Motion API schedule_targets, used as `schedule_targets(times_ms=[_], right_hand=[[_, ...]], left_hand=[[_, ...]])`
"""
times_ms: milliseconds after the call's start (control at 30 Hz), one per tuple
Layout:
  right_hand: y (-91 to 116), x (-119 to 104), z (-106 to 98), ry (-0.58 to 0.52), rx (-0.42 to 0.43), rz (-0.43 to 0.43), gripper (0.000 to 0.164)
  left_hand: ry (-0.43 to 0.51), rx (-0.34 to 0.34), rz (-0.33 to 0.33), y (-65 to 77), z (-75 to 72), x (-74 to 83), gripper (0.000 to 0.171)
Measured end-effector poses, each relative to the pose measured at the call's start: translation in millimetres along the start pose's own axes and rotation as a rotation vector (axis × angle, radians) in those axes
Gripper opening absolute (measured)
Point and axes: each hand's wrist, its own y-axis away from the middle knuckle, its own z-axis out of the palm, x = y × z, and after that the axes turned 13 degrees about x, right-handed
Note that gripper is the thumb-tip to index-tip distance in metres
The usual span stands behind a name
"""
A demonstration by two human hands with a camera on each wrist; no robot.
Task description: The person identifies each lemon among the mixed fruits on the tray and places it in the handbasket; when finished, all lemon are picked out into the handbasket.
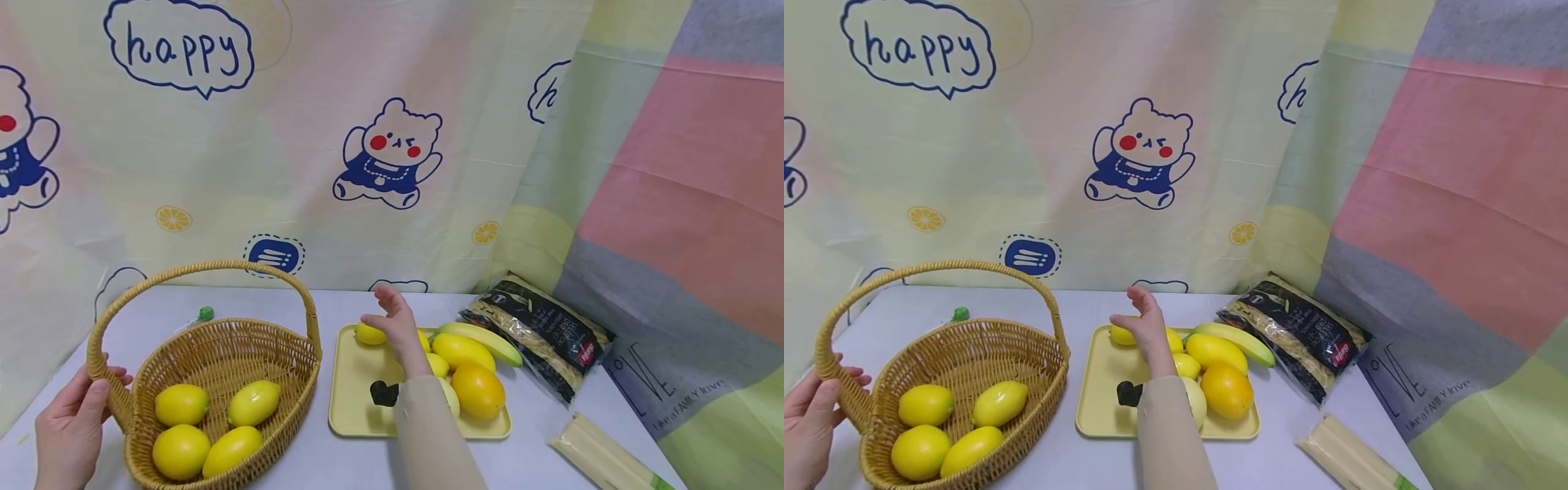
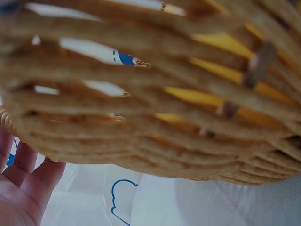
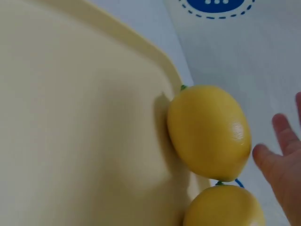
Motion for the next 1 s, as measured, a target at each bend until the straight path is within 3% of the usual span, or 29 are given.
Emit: schedule_targets(times_ms=[100,333,733,1000], right_hand=[[-3.6,4.7,1.4,0.044,0.008,0.042,0.059],[-7.2,17.5,7.8,0.172,0.013,0.088,0.058],[4.9,28.4,23.8,0.223,-0.007,0.127,0.055],[10.0,35.2,32.2,0.288,-0.031,0.110,0.058]], left_hand=[[0.048,-0.015,0.016,-1.5,-1.8,-5.4,0.039],[-0.008,-0.008,-0.005,0.2,-1.3,-1.9,0.040],[0.002,-0.008,-0.013,1.2,0.4,2.4,0.039],[-0.006,-0.010,-0.017,1.3,0.3,2.7,0.040]])
